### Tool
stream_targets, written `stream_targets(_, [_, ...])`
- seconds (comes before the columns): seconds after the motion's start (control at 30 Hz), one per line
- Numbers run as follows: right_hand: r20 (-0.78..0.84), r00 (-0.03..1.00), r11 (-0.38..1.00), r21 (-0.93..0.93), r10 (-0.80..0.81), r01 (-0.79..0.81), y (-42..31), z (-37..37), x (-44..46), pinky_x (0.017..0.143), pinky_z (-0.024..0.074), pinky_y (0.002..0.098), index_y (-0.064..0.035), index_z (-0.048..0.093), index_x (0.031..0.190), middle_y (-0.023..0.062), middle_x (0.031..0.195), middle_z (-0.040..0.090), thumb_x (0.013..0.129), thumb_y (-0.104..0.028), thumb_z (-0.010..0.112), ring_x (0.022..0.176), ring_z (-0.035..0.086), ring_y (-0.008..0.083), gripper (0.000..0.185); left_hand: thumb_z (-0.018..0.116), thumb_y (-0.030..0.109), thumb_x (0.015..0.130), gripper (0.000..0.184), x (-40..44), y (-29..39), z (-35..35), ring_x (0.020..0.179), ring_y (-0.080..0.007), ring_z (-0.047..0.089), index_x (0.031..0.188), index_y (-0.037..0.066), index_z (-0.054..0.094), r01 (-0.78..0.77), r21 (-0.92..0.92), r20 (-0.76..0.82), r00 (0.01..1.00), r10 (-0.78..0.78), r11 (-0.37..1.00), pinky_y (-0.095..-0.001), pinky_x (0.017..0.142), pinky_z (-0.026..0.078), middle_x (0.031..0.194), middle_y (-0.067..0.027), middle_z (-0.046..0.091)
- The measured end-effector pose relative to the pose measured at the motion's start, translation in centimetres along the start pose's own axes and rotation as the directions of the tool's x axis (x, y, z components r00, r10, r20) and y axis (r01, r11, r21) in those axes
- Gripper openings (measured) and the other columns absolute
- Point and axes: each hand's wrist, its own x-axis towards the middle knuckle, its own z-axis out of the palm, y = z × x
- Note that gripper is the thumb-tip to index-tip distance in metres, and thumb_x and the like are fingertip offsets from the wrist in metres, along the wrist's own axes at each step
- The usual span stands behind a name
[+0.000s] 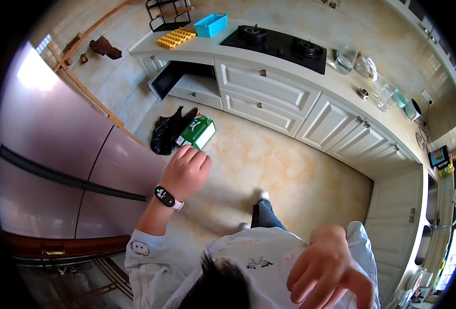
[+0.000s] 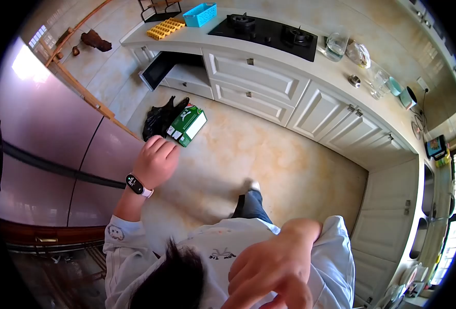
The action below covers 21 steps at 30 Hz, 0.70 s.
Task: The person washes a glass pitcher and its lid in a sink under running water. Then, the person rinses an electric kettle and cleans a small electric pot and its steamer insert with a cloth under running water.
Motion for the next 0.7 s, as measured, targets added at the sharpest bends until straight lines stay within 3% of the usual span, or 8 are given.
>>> stream_targets(0.07, [-0.022,1.000,0.999,0.044,-0.011,0.012,-0.2,0.1,1.2,0.043,0.0435,0.0226,-0.0321,0.036,0.119,0.0157,0.091,0.057,0.081,-0.003,0.050,0.055,0.056,0.0138,0.050,0.053,0.004,0.065,0.009,0.7,0.6,-0.4,0.061,-0.0199,0.047,0.059,0.005,0.046,-0.014,-0.014,-0.028,1.000,0.014,1.000,-0.0302,0.063,0.041,0.060,-0.0049,0.042])
stream_targets(0.1, [-0.003,0.997,0.997,0.030,-0.072,0.072,3.2,-9.2,0.1,0.043,0.0435,0.0226,-0.0321,0.036,0.119,0.0157,0.091,0.057,0.081,-0.003,0.050,0.055,0.056,0.0138,0.050,0.053,0.004,0.065,0.009,6.0,-7.0,3.8,0.061,-0.0199,0.047,0.059,0.005,0.046,-0.043,0.043,-0.014,0.999,0.044,0.998,-0.0302,0.063,0.041,0.060,-0.0049,0.042])
stream_targets(0.13, [-0.052,0.997,0.991,0.128,0.050,-0.043,2.9,-10.5,-0.6,0.043,0.0431,0.0218,-0.0329,0.037,0.118,0.0158,0.091,0.057,0.081,-0.002,0.050,0.054,0.056,0.0132,0.050,0.053,0.003,0.062,0.007,6.3,-6.8,5.3,0.061,-0.0210,0.047,0.061,0.004,0.047,-0.015,-0.047,0.022,1.000,0.016,0.999,-0.0316,0.062,0.040,0.061,-0.0058,0.043])
stream_targets(0.2, [-0.002,0.991,0.977,0.170,0.132,-0.130,3.3,-16.6,-0.3,0.042,0.0427,0.0209,-0.0337,0.038,0.118,0.0158,0.090,0.057,0.081,-0.001,0.049,0.053,0.055,0.0125,0.050,0.054,0.001,0.061,0.007,10.5,-10.5,7.3,0.061,-0.0227,0.047,0.064,0.002,0.048,-0.004,-0.046,0.024,1.000,0.005,0.999,-0.0335,0.063,0.040,0.064,-0.0072,0.044])
stream_targets(0.27, [0.036,0.999,0.983,0.175,0.041,-0.046,4.6,-22.7,1.5,0.042,0.0423,0.0207,-0.0329,0.040,0.116,0.0159,0.090,0.058,0.080,0.000,0.050,0.052,0.054,0.0121,0.050,0.055,0.002,0.062,0.007,13.8,-14.1,8.6,0.062,-0.0232,0.047,0.066,0.002,0.049,-0.002,-0.036,0.000,1.000,0.002,0.999,-0.0338,0.063,0.040,0.065,-0.0075,0.045])
stream_targets(0.4, [-0.015,1.000,0.971,0.239,0.024,-0.020,6.7,-31.3,2.7,0.042,0.0417,0.0208,-0.0320,0.040,0.114,0.0159,0.088,0.058,0.079,0.001,0.052,0.051,0.053,0.0120,0.050,0.057,0.004,0.063,0.010,18.1,-19.9,10.8,0.064,-0.0246,0.048,0.071,0.001,0.051,0.070,-0.054,0.061,0.996,-0.066,0.996,-0.0345,0.066,0.040,0.068,-0.0081,0.047])
stream_targets(0.53, [0.075,0.997,0.968,0.250,-0.022,0.003,10.4,-38.4,2.1,0.041,0.0406,0.0208,-0.0293,0.041,0.112,0.0161,0.087,0.058,0.077,0.003,0.053,0.050,0.053,0.0120,0.049,0.056,0.004,0.065,0.009,20.7,-25.6,13.3,0.064,-0.0248,0.049,0.072,0.001,0.052,0.113,-0.057,0.087,0.990,-0.108,0.992,-0.0343,0.065,0.041,0.069,-0.0083,0.049])
stream_targets(0.7, [0.014,1.000,0.980,0.197,0.019,-0.021,15.9,-46.9,4.6,0.039,0.0397,0.0205,-0.0280,0.041,0.112,0.0167,0.088,0.057,0.076,0.005,0.053,0.049,0.053,0.0117,0.051,0.056,0.004,0.067,0.005,22.1,-34.2,17.2,0.064,-0.0253,0.050,0.071,0.001,0.053,0.178,-0.073,0.059,0.983,-0.174,0.981,-0.0345,0.064,0.041,0.070,-0.0089,0.051])
